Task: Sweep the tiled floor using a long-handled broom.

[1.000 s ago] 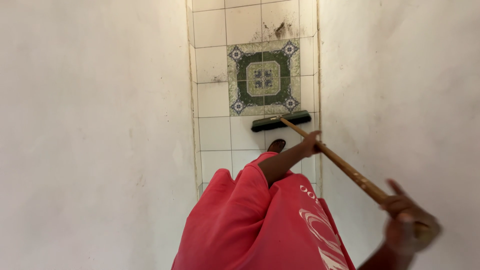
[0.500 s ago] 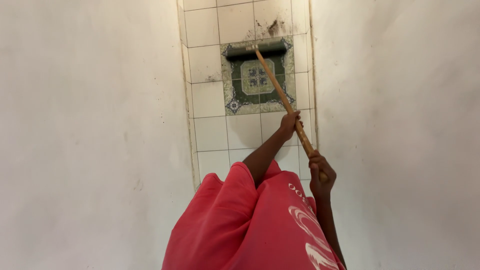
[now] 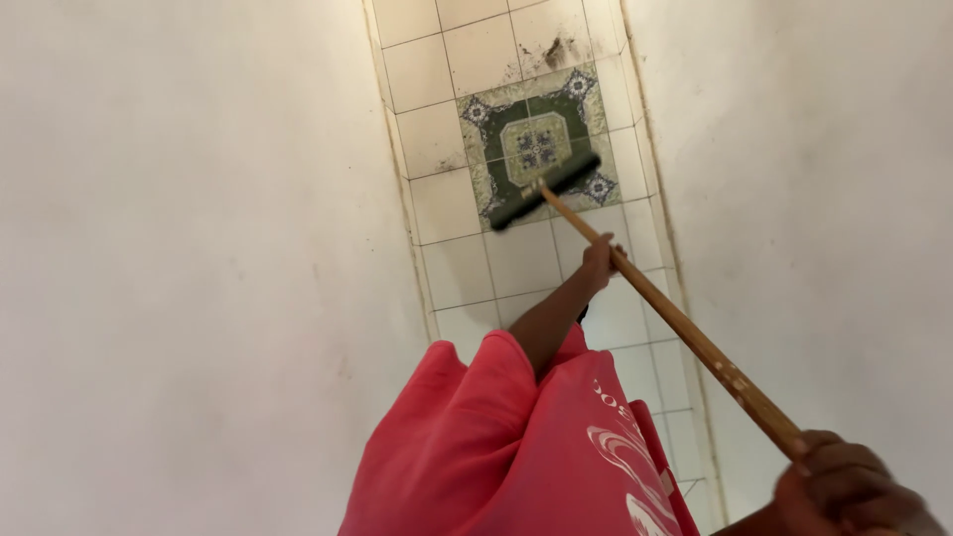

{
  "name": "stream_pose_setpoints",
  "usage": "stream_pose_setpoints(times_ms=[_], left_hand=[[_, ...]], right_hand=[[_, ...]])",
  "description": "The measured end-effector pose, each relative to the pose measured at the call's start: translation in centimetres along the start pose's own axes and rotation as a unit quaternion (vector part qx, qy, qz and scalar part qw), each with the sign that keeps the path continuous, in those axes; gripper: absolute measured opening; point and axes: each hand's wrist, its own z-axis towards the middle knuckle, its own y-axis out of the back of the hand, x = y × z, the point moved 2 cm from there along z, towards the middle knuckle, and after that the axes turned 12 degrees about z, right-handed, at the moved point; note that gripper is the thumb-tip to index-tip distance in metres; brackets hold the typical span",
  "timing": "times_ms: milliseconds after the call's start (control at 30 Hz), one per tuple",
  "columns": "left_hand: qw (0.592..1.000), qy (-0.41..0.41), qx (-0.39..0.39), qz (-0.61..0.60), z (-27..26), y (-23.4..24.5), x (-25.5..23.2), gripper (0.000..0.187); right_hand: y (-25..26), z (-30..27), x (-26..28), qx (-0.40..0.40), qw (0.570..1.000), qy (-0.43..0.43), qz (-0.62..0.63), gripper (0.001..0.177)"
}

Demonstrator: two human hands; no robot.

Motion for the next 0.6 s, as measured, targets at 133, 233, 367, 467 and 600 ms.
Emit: stream_pose_setpoints(times_ms=[133,233,367,467,600], left_hand=[[0.983,0.07,0.055,0.157,-5.6,5.7,3.5,0.04],[0.963,0.114,0.116,0.217,-5.0,10.5,5.3,0.054],[0.968,0.117,0.108,0.193,-5.0,14.4,2.8,0.06],[0.977,0.089,0.052,0.186,-5.9,17.3,-0.2,0.05],[0.972,0.033,0.056,0.225,-6.9,19.8,-4.2,0.05]], right_hand=[[-4.6,-1.4,2.9,-0.017,0.999,0.033,-0.033,0.039],[-11.3,-1.4,3.6,-0.021,0.997,0.075,-0.027,0.042],[-17.2,-0.8,0.3,0.057,0.976,0.156,-0.139,0.044],[-19.3,-5.1,-2.8,0.041,0.991,0.093,-0.084,0.04],[-23.8,-9.2,-4.1,0.004,1.0,0.021,0.013,0.05]])
